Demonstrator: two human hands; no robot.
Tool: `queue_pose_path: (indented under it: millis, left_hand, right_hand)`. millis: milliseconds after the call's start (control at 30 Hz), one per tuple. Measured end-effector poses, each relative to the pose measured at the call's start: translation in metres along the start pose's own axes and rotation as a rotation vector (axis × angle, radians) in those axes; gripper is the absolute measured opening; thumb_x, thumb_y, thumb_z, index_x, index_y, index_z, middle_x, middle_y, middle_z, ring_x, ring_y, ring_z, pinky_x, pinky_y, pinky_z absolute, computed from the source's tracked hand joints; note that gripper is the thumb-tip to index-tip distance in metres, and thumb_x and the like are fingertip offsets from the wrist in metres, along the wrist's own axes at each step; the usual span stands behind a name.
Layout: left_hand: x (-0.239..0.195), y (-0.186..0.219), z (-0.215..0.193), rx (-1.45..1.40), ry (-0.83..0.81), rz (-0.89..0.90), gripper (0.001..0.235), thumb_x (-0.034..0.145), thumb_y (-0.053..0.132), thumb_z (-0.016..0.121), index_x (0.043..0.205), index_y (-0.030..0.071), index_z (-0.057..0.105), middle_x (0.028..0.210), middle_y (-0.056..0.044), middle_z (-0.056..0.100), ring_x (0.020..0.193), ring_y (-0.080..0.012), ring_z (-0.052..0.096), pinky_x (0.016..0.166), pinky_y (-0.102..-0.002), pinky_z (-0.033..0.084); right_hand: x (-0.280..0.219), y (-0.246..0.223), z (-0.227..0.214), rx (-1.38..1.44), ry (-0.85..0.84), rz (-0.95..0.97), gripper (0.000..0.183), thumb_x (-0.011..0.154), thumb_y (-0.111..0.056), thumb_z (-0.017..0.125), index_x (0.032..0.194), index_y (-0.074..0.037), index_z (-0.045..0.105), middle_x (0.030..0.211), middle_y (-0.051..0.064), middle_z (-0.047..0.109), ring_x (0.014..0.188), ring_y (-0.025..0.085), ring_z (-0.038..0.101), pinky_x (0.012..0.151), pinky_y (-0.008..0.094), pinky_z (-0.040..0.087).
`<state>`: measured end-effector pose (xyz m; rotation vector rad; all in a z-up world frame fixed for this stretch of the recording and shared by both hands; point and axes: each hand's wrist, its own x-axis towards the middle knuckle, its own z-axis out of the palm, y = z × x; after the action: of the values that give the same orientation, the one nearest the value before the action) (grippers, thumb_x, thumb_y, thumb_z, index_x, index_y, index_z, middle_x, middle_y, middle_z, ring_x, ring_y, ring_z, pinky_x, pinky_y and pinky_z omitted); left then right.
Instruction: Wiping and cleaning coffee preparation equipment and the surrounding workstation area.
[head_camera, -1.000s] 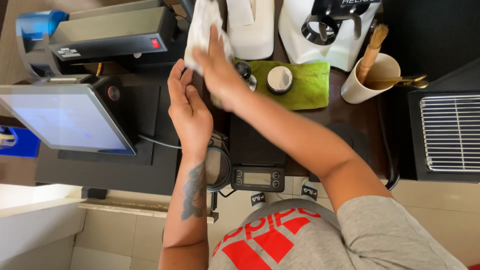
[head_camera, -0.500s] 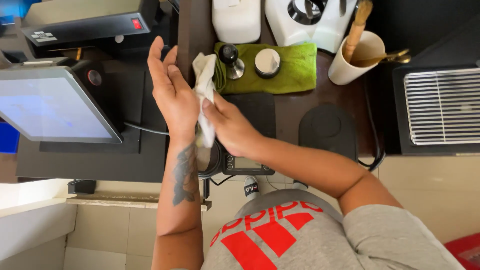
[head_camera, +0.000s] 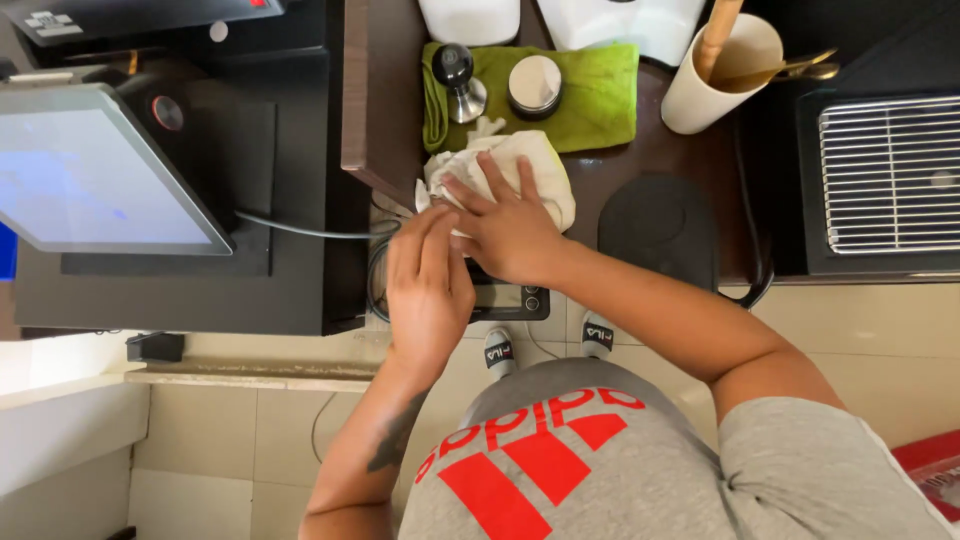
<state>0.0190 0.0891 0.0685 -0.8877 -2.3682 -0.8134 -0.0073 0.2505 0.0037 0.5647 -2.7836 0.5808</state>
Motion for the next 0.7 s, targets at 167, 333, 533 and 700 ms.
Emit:
queue_pose_path:
  millis: [167,333,533,700]
  left_hand:
    - [-0.029,-0.038,0.040,0.004,-0.280,-0.130,0.047,0.097,0.000,0.059,0.141,-0.010,0.049,0.138,-0.032,0.058,0.131,-0.0453,0.057,0.109,-0.047,0.048]
    - [-0.020,-0.024,0.022,-0.053,-0.401,-0.275,0.063,0.097,0.006,0.062,0.153,-0.007,0.035,0.150,-0.036,0.045,0.131,-0.0492,0.052,0.101,-0.047,0.049]
    - [-0.029,-0.027,0.019,-0.055,-0.286,-0.139,0.079,0.090,0.008,0.070,0.157,-0.003,0.030,0.156,-0.034,0.039,0.136,-0.0502,0.048,0.108,-0.050,0.046]
    - [-0.029,-0.022,0.021,-0.090,-0.303,-0.164,0.070,0.093,0.010,0.070,0.153,-0.006,0.037,0.149,-0.031,0.048,0.133,-0.0489,0.052,0.109,-0.048,0.046]
  right_hand:
    - [-0.014,0.009,0.020,-0.023,0.008,0.055,0.061,0.088,-0.031,0.070,0.146,-0.018,0.055,0.158,0.011,0.047,0.147,0.046,0.034,0.114,0.071,0.025]
    - [-0.014,0.007,0.019,-0.019,0.048,0.063,0.061,0.094,-0.029,0.068,0.152,-0.016,0.053,0.162,0.012,0.046,0.153,0.043,0.035,0.119,0.069,0.026]
    - [0.003,-0.003,-0.010,-0.011,-0.015,0.083,0.058,0.084,-0.039,0.071,0.138,-0.023,0.059,0.157,0.020,0.042,0.142,0.060,0.027,0.105,0.085,0.017]
    - [-0.008,0.033,0.016,0.239,0.069,0.244,0.056,0.096,-0.012,0.061,0.151,-0.021,0.054,0.164,0.013,0.044,0.150,0.042,0.040,0.122,0.059,0.035]
